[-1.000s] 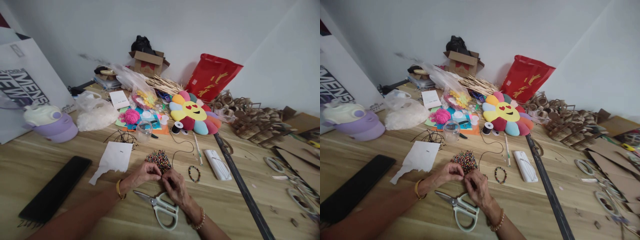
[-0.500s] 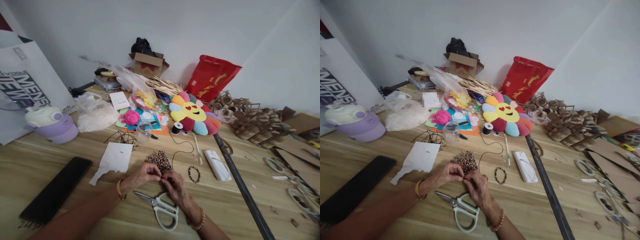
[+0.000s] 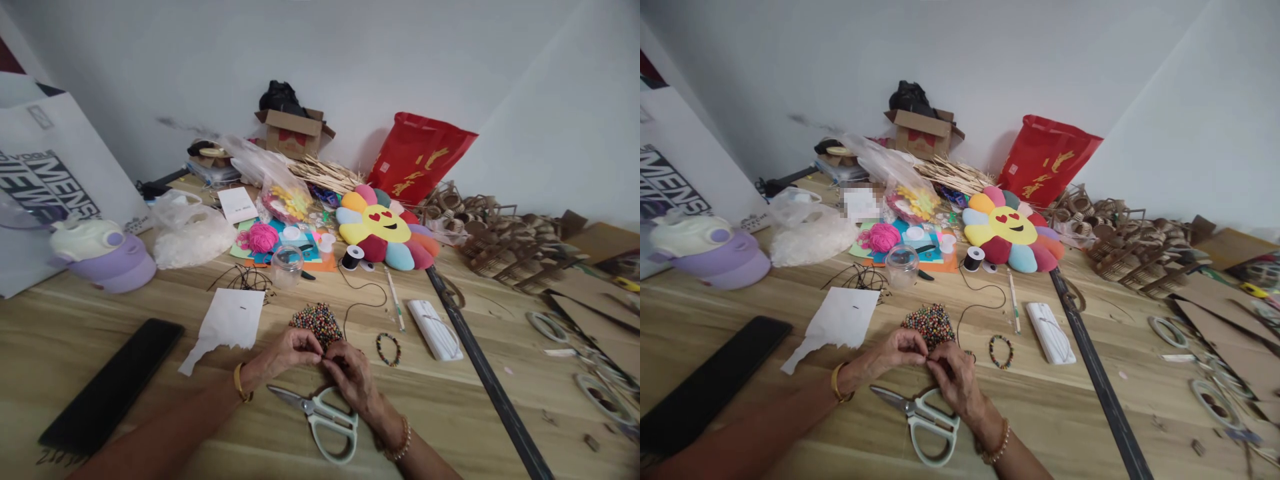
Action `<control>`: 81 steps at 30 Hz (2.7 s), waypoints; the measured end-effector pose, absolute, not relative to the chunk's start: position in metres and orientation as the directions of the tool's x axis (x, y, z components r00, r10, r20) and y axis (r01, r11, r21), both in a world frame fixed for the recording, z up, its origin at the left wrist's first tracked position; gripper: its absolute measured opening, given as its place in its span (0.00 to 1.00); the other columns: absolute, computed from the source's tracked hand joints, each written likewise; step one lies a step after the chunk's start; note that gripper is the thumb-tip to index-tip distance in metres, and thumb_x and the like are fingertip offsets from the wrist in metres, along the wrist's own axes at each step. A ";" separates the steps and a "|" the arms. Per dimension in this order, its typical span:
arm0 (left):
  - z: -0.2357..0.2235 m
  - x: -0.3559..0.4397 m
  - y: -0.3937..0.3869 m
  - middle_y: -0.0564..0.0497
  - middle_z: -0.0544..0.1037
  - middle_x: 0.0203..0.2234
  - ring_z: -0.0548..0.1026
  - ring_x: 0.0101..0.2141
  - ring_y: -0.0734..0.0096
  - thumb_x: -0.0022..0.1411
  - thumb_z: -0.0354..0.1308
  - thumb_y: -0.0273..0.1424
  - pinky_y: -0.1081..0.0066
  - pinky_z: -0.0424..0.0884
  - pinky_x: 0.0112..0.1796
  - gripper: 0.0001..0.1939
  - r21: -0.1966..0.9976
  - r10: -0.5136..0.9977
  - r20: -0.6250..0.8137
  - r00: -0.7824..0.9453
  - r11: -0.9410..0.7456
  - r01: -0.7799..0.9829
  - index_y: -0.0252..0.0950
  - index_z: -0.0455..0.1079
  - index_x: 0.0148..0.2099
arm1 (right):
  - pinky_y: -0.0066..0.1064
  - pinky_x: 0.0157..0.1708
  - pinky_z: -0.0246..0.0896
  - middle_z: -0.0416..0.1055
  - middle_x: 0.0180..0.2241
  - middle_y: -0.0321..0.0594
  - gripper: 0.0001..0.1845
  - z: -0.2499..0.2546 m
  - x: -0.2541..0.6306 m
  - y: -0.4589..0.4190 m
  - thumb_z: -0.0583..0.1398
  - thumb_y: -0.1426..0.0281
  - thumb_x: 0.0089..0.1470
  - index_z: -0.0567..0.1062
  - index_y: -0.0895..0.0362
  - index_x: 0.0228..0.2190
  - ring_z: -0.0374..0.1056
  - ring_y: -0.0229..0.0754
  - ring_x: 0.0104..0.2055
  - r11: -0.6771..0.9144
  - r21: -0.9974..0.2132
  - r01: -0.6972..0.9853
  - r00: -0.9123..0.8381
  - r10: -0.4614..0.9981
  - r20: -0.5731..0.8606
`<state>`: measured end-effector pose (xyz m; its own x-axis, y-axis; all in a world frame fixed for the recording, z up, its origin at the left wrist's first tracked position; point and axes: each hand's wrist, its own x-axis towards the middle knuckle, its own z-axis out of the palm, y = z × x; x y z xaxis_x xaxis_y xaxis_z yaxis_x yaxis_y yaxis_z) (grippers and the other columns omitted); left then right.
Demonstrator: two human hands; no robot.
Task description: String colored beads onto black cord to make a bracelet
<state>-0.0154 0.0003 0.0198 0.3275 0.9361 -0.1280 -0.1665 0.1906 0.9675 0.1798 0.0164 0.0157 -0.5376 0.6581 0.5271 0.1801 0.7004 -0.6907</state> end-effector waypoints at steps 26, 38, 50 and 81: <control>0.014 -0.015 0.004 0.54 0.74 0.21 0.69 0.25 0.75 0.39 0.73 0.41 0.73 0.64 0.31 0.20 0.962 0.931 -0.169 0.323 0.228 -0.154 0.32 0.71 0.26 | 0.27 0.32 0.65 0.71 0.29 0.39 0.05 0.017 0.180 0.018 0.56 0.71 0.62 0.71 0.55 0.34 0.67 0.38 0.31 0.718 -0.692 0.082 -0.594 0.592 0.544; 0.019 -0.015 0.003 0.52 0.74 0.22 0.67 0.26 0.74 0.45 0.69 0.44 0.74 0.62 0.30 0.19 0.978 0.919 -0.149 0.365 0.192 -0.085 0.31 0.74 0.27 | 0.29 0.32 0.63 0.71 0.30 0.41 0.02 0.019 0.179 0.017 0.57 0.71 0.60 0.69 0.56 0.34 0.67 0.39 0.32 0.706 -0.701 0.106 -0.597 0.609 0.523; 0.016 -0.016 0.002 0.52 0.73 0.24 0.67 0.27 0.73 0.49 0.68 0.42 0.74 0.62 0.31 0.17 0.982 0.911 -0.126 0.392 0.171 -0.083 0.31 0.73 0.28 | 0.29 0.30 0.59 0.68 0.30 0.39 0.06 0.019 0.182 0.015 0.59 0.71 0.55 0.64 0.55 0.32 0.64 0.39 0.31 0.732 -0.671 0.122 -0.543 0.615 0.572; 0.025 0.007 -0.012 0.47 0.78 0.30 0.75 0.33 0.68 0.63 0.56 0.27 0.71 0.69 0.36 0.07 0.801 0.884 0.246 0.398 -0.417 0.430 0.34 0.76 0.34 | 0.24 0.20 0.58 0.68 0.18 0.32 0.16 0.024 0.182 0.032 0.66 0.57 0.47 0.72 0.57 0.28 0.62 0.34 0.19 0.013 -0.984 -0.178 -0.255 0.965 0.059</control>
<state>0.0069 -0.0123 0.0246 0.3982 0.8836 0.2462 0.4297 -0.4168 0.8010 0.1818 0.0319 0.0240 -0.2552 0.9651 0.0585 -0.1778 0.0127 -0.9840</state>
